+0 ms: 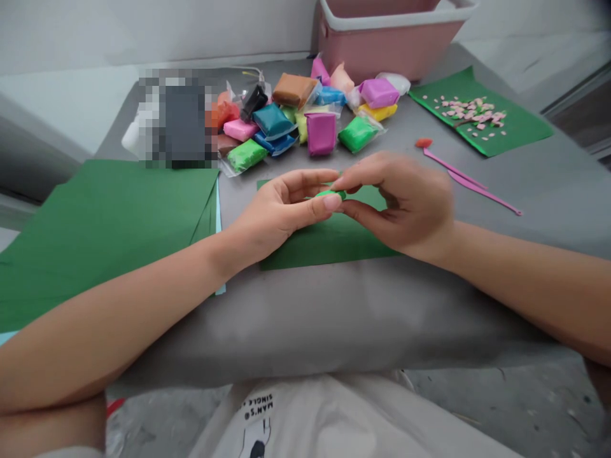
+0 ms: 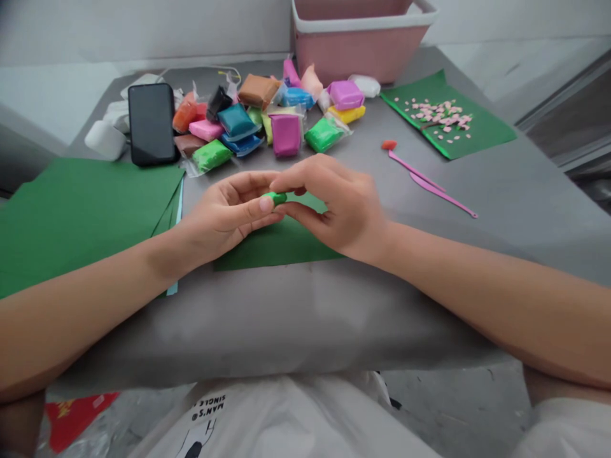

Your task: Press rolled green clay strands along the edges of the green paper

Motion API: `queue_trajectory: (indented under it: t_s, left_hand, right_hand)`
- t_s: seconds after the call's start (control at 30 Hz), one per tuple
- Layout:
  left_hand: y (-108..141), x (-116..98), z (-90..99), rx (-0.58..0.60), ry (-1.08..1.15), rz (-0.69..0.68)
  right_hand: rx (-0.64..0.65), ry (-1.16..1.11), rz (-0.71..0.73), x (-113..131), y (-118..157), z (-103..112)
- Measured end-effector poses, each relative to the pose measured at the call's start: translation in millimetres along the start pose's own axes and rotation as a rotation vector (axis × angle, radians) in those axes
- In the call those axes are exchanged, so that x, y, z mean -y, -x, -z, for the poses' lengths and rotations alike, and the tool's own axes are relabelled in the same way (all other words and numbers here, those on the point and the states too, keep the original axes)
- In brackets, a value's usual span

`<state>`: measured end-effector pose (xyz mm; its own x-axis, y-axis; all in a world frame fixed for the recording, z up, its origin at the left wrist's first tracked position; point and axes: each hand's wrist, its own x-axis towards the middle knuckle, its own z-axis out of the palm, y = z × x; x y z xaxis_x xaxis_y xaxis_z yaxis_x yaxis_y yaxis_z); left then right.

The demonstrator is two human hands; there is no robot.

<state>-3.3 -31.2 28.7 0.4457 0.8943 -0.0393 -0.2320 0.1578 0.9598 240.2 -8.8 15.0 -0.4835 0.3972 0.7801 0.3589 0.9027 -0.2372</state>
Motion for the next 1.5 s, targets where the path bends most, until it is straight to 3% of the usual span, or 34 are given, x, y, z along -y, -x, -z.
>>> queue_trajectory:
  t_s: [0.1,0.33,0.5,0.8,0.97,1.13,1.27,1.5]
  left_hand:
    - [0.9,-1.8,-2.4,0.017,-0.008,-0.023]
    - [0.2,-4.4,-6.1,-0.046,0.073,0.053]
    - [-0.8,-4.8,-6.6,-0.038,0.093,0.065]
    - [0.7,-6.6,-5.2,-0.028,0.04,0.06]
    - [-2.1,-6.1,-7.2,-0.07,0.101,0.113]
    - [-3.7,-4.9,-7.5,-0.099,0.134,0.128]
    - [-2.0,-3.7,-2.8,-0.099,0.143,0.111]
    - [-2.4,1.9,4.2,-0.042,0.071,0.036]
  right_hand:
    - [0.004,-0.059,-0.073,4.9,0.9,-3.1]
    - [-0.08,-0.029,0.047,5.9,-1.9,-5.7]
    - [-0.076,-0.026,0.04,2.1,-4.5,-5.2]
    - [-0.062,-0.179,-0.108,-1.9,3.0,-14.1]
    - [-0.073,-0.167,-0.209,4.8,-1.8,-4.1]
    - [-0.086,-0.304,-0.404,-9.1,-6.1,2.7]
    - [-0.105,-0.365,-0.374,-16.9,-2.1,-0.8]
    - [-0.054,-0.144,-0.227,-6.5,-1.2,3.9]
